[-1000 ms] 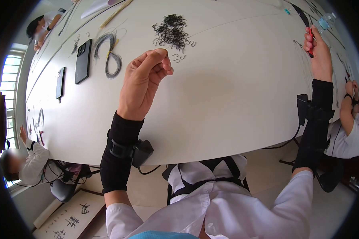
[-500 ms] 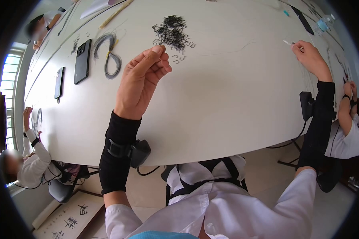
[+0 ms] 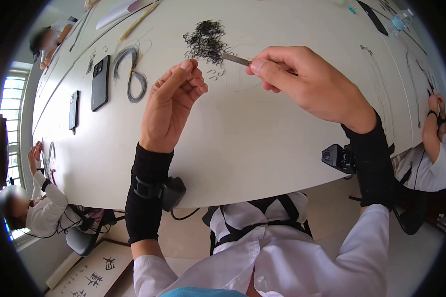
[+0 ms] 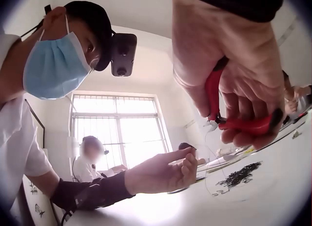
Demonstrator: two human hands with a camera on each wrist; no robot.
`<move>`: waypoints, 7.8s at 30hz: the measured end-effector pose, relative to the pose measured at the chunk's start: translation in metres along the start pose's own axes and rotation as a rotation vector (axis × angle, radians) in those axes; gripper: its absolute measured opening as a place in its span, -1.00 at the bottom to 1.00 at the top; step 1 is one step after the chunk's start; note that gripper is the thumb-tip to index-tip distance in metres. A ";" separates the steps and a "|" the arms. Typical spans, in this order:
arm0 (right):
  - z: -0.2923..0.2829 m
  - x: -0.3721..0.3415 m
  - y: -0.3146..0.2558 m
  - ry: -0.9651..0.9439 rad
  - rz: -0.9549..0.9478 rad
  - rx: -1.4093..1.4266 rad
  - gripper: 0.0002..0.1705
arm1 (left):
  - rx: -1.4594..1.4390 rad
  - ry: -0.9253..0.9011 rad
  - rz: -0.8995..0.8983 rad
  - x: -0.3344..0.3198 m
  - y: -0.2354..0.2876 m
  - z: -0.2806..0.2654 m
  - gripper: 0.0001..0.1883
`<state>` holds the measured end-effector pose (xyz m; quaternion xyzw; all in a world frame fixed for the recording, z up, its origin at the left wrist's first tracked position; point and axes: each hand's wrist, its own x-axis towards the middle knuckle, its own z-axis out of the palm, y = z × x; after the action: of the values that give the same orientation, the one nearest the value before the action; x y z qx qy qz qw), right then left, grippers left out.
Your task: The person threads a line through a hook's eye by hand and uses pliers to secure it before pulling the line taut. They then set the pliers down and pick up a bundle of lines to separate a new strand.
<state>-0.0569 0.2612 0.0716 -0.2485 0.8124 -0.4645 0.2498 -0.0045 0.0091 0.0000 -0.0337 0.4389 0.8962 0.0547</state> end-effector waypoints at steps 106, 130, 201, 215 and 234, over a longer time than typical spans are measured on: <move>-0.009 -0.015 -0.001 -0.041 0.060 -0.228 -0.65 | 1.051 0.204 0.938 0.004 -0.001 0.003 -0.87; -0.053 -0.020 0.034 -0.213 -0.064 -0.069 -0.59 | 0.517 0.220 0.412 -0.004 0.006 0.004 -0.80; 0.067 0.018 0.015 0.389 -0.318 0.274 -0.65 | 0.859 -0.036 0.304 -0.012 0.001 0.023 -0.86; 0.068 0.015 0.015 0.350 -0.265 0.377 -0.64 | 0.925 -0.009 0.606 -0.006 -0.007 0.022 -0.89; 0.068 0.014 0.012 0.393 -0.282 0.310 -0.70 | 1.030 -0.019 0.757 -0.003 -0.010 0.020 -0.85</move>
<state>-0.0265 0.2145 0.0281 -0.2232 0.7219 -0.6526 0.0557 -0.0007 0.0315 0.0046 0.1621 0.7945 0.5280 -0.2524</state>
